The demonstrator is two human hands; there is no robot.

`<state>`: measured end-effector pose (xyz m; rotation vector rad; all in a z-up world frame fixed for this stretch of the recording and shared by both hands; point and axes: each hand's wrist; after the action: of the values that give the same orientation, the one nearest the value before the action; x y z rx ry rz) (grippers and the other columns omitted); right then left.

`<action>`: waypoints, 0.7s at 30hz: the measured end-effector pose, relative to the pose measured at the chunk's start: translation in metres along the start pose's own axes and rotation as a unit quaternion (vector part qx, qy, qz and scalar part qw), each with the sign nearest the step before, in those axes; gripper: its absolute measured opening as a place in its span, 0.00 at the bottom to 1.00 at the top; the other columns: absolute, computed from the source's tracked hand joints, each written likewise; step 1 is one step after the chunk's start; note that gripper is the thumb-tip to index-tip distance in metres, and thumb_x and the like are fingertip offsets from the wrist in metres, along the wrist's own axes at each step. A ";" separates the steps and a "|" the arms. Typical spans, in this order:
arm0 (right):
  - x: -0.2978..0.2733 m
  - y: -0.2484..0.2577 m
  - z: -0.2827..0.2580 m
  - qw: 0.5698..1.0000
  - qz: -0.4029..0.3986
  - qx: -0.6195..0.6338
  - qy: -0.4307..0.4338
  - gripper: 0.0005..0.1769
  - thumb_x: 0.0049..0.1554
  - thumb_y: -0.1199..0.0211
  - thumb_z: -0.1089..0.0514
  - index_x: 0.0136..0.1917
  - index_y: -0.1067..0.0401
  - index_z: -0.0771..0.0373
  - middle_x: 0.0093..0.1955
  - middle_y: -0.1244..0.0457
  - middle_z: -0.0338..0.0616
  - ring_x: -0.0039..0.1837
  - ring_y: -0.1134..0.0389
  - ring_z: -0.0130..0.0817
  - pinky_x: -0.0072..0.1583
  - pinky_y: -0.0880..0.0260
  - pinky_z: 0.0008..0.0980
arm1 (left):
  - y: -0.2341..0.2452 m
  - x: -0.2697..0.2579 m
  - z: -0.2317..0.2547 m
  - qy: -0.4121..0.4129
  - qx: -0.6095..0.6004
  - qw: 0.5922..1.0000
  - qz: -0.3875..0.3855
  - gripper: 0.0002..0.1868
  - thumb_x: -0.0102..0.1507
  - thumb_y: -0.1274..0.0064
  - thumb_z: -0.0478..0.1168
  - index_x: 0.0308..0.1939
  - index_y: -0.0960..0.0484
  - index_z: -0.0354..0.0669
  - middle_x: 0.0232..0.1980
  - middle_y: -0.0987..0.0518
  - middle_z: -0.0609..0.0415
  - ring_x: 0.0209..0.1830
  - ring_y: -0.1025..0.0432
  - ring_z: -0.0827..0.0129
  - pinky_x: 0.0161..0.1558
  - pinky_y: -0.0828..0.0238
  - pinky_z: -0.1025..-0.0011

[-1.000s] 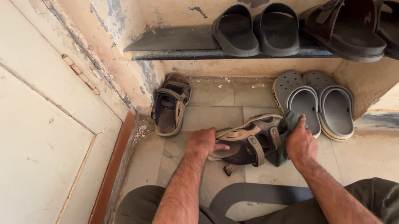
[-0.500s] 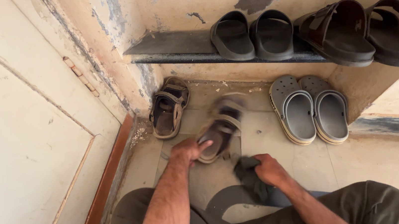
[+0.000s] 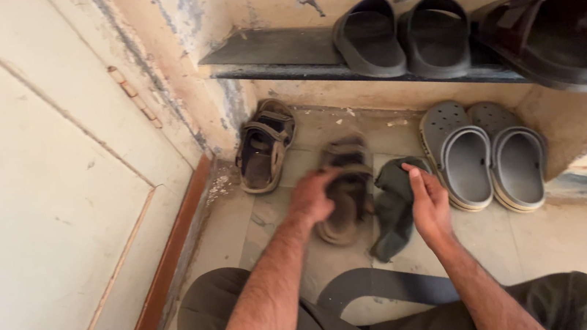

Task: The person sits on the floor and wipes a pair of beige sandals with a dark cloth. The person cleans the straps and soles, then places the sandals on a wall-mounted shelf next to other footwear.

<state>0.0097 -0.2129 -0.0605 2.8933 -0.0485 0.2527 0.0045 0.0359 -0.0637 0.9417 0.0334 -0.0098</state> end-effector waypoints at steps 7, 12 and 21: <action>-0.034 -0.016 -0.031 0.946 -0.030 -0.275 0.168 0.34 0.54 0.36 0.58 0.74 0.34 0.57 0.54 0.33 0.59 0.56 0.32 0.59 0.54 0.30 0.50 | -0.055 -0.003 0.031 -0.071 -0.002 0.996 -0.056 0.26 0.50 0.35 0.37 0.54 0.16 0.53 0.54 0.21 0.45 0.59 0.27 0.49 0.61 0.30 0.58; -0.021 -0.004 -0.034 0.936 -0.043 -0.330 0.111 0.25 0.49 0.33 0.59 0.62 0.25 0.53 0.56 0.32 0.54 0.56 0.29 0.56 0.54 0.28 0.49 | -0.061 -0.012 0.039 0.036 -0.162 0.986 -0.008 0.23 0.47 0.36 0.40 0.48 0.13 0.52 0.47 0.15 0.46 0.50 0.20 0.52 0.54 0.24 0.61; -0.033 0.004 -0.026 0.934 -0.040 -0.324 0.146 0.21 0.51 0.36 0.56 0.59 0.24 0.58 0.56 0.33 0.59 0.53 0.30 0.60 0.53 0.29 0.52 | -0.103 -0.029 0.104 0.129 -0.274 0.919 0.251 0.29 0.50 0.36 0.40 0.54 0.26 0.54 0.37 0.18 0.47 0.42 0.22 0.47 0.44 0.27 0.53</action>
<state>-0.0275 -0.2105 -0.0406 2.1717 0.0340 0.5346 -0.0244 -0.1087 -0.0848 0.3612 0.0346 0.5763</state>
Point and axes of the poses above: each hand's wrist, its own x-axis towards the middle knuckle, its own y-axis out of the back of the hand, z = x × y
